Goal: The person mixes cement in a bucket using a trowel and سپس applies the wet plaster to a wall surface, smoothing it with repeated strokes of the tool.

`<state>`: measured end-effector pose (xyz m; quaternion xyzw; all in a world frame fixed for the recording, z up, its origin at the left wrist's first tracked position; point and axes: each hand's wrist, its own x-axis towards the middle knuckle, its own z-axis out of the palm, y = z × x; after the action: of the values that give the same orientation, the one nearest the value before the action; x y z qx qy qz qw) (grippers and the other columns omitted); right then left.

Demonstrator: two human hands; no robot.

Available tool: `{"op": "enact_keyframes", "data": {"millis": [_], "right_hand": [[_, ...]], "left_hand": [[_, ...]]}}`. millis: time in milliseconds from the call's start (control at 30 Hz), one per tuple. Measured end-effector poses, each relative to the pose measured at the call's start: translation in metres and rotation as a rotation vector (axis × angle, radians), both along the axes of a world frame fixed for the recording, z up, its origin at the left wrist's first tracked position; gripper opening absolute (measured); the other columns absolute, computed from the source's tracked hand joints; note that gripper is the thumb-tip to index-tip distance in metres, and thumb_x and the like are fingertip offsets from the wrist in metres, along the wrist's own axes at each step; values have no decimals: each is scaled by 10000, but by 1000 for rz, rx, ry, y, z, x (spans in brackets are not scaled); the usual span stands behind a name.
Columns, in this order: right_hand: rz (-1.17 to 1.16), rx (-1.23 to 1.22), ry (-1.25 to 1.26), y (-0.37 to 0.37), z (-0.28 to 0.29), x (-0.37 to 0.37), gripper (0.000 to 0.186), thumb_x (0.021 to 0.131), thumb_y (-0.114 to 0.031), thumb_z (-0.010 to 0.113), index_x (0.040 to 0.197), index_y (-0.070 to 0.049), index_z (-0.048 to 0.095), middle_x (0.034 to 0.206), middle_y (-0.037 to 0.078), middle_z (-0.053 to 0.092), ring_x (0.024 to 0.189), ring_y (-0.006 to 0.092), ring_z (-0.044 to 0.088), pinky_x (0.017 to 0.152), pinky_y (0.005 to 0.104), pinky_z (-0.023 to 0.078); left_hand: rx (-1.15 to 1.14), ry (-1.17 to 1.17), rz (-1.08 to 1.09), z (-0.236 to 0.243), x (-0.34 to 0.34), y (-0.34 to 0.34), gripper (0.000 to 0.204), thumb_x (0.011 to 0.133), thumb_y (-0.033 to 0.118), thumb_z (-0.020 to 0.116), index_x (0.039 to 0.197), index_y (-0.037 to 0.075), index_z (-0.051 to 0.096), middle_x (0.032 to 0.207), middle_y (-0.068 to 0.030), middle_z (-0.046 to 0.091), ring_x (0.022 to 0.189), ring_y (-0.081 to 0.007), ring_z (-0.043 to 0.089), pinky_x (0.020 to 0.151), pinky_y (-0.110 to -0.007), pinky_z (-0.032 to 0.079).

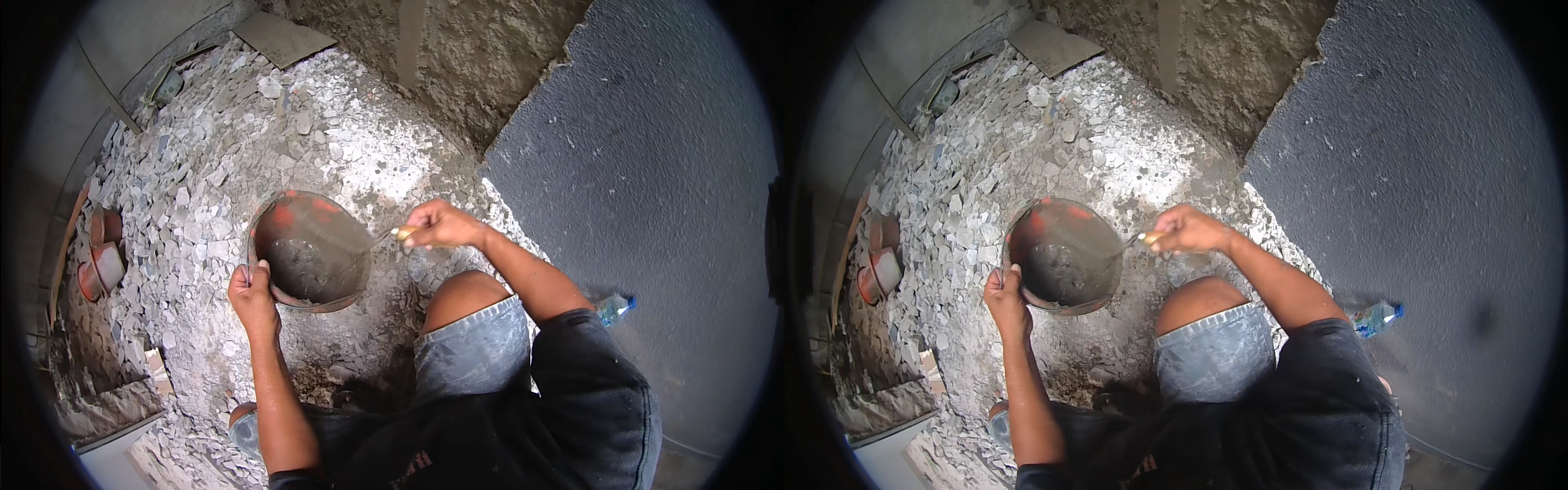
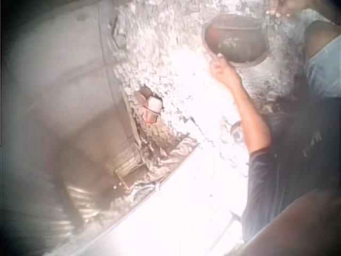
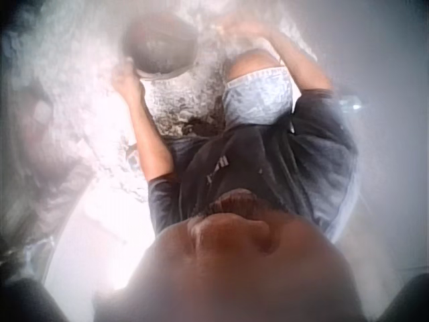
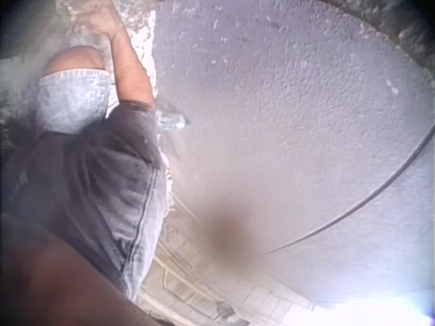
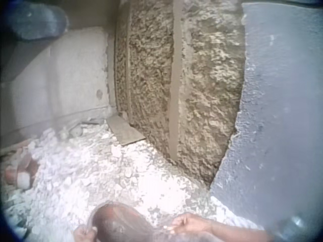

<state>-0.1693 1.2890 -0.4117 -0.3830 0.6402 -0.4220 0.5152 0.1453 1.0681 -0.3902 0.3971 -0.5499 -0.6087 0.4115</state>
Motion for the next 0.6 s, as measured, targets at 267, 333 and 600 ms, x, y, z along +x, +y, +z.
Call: {"op": "enact_keyframes", "data": {"millis": [267,333,600], "right_hand": [[-689,109,518,86,154,-155,321,1053,-317,638,916,-34,702,701,35,623,448,84,455,366,263,335],[-656,211,796,70,221,-110,232,1015,-234,690,941,-15,718,730,67,658,545,103,545,449,282,427],[215,199,1579,0,140,-3,167,920,-152,627,939,-71,772,962,157,763,908,310,766,789,449,610]], "left_hand": [[103,14,-51,-36,-9,14,336,980,32,685,722,131,493,691,89,465,620,-21,346,550,-232,280],[88,-74,-74,-36,-19,20,334,977,57,686,713,129,495,674,83,474,599,-22,355,524,-240,283],[-15,-190,-253,23,-79,42,308,980,104,682,730,90,503,675,55,493,604,-35,395,515,-262,310]]}}
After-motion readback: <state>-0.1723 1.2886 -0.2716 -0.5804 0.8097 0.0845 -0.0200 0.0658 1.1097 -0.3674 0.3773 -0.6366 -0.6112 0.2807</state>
